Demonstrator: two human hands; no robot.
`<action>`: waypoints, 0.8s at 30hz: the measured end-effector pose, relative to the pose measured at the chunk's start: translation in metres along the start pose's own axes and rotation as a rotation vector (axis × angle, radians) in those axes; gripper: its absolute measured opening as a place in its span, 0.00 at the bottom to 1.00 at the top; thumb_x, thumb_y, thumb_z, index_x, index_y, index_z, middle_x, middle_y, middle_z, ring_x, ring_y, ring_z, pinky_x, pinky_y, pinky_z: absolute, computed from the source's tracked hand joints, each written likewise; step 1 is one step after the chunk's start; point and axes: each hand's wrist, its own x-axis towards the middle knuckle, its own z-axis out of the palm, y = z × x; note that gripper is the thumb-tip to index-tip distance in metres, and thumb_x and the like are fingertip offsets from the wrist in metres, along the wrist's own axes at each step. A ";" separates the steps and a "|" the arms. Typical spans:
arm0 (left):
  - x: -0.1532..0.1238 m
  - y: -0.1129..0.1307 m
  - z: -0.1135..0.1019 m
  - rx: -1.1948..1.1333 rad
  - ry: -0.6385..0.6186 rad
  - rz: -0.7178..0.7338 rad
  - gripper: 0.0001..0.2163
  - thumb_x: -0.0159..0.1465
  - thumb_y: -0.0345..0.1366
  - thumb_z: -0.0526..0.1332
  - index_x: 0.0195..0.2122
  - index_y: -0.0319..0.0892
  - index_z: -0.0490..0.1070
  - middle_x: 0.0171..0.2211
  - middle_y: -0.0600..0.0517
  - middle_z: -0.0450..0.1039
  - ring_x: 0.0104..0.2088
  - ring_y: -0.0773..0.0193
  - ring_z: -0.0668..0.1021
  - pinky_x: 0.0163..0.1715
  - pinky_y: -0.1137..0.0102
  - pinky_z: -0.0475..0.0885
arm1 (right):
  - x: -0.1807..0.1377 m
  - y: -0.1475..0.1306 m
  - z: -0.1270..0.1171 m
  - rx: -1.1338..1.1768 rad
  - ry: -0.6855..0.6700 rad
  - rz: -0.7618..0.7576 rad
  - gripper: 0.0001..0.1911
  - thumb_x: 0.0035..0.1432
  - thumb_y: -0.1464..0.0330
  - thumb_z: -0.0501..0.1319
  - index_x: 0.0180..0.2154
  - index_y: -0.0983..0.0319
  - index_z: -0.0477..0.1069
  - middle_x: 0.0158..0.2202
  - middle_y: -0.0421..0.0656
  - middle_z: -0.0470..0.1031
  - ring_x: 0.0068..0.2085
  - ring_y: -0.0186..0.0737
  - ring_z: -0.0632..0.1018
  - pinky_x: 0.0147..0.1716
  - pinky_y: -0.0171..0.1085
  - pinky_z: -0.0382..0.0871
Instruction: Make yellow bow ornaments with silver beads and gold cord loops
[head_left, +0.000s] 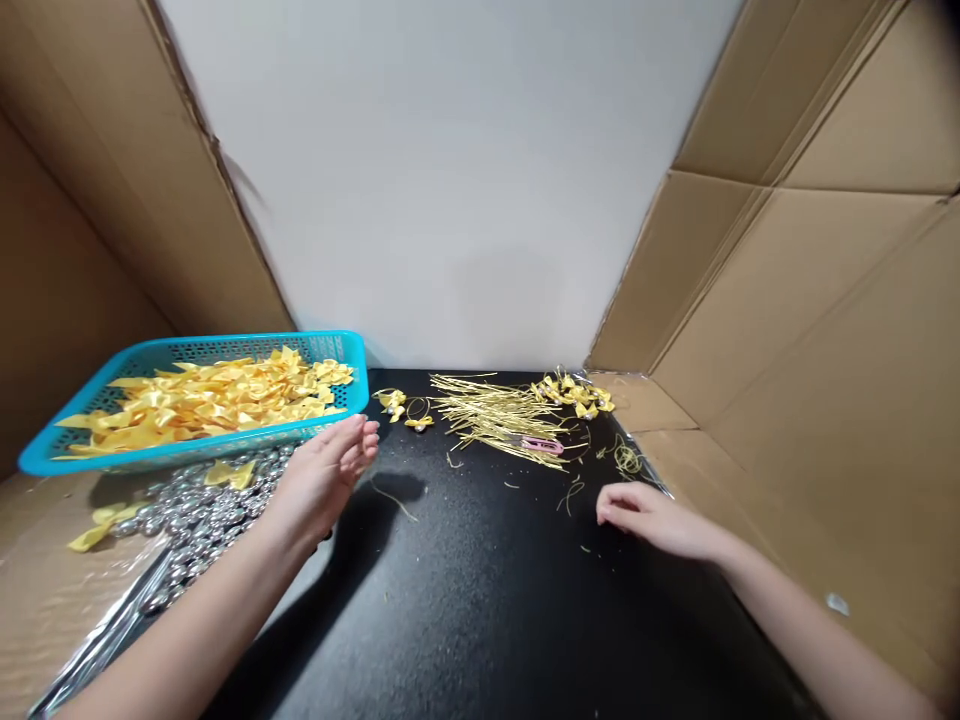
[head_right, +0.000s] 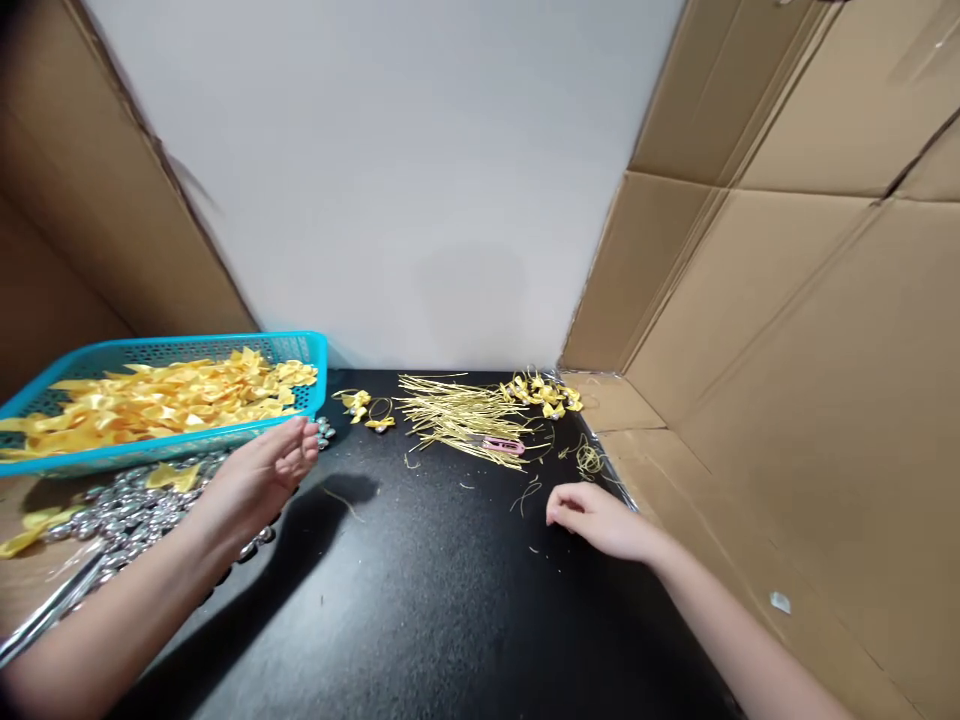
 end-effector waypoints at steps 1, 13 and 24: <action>-0.003 0.000 0.001 0.020 -0.015 -0.009 0.06 0.60 0.22 0.62 0.26 0.34 0.75 0.22 0.51 0.77 0.18 0.73 0.77 0.19 0.82 0.76 | 0.002 -0.002 0.000 -0.020 0.033 -0.012 0.12 0.58 0.60 0.59 0.30 0.63 0.70 0.25 0.38 0.65 0.28 0.35 0.65 0.29 0.35 0.57; -0.050 0.038 0.064 0.091 -0.302 0.087 0.12 0.46 0.34 0.75 0.23 0.36 0.74 0.19 0.55 0.72 0.15 0.78 0.65 0.14 0.84 0.64 | 0.079 -0.148 0.115 0.723 -0.180 -0.608 0.16 0.57 0.57 0.62 0.43 0.59 0.66 0.31 0.40 0.74 0.34 0.38 0.76 0.39 0.41 0.69; -0.046 0.053 0.057 -0.025 -0.299 0.113 0.07 0.53 0.28 0.69 0.23 0.37 0.72 0.18 0.58 0.67 0.14 0.79 0.62 0.11 0.86 0.57 | 0.076 -0.138 0.114 0.639 -0.085 -0.537 0.16 0.52 0.59 0.66 0.40 0.60 0.67 0.31 0.38 0.67 0.33 0.35 0.68 0.35 0.37 0.61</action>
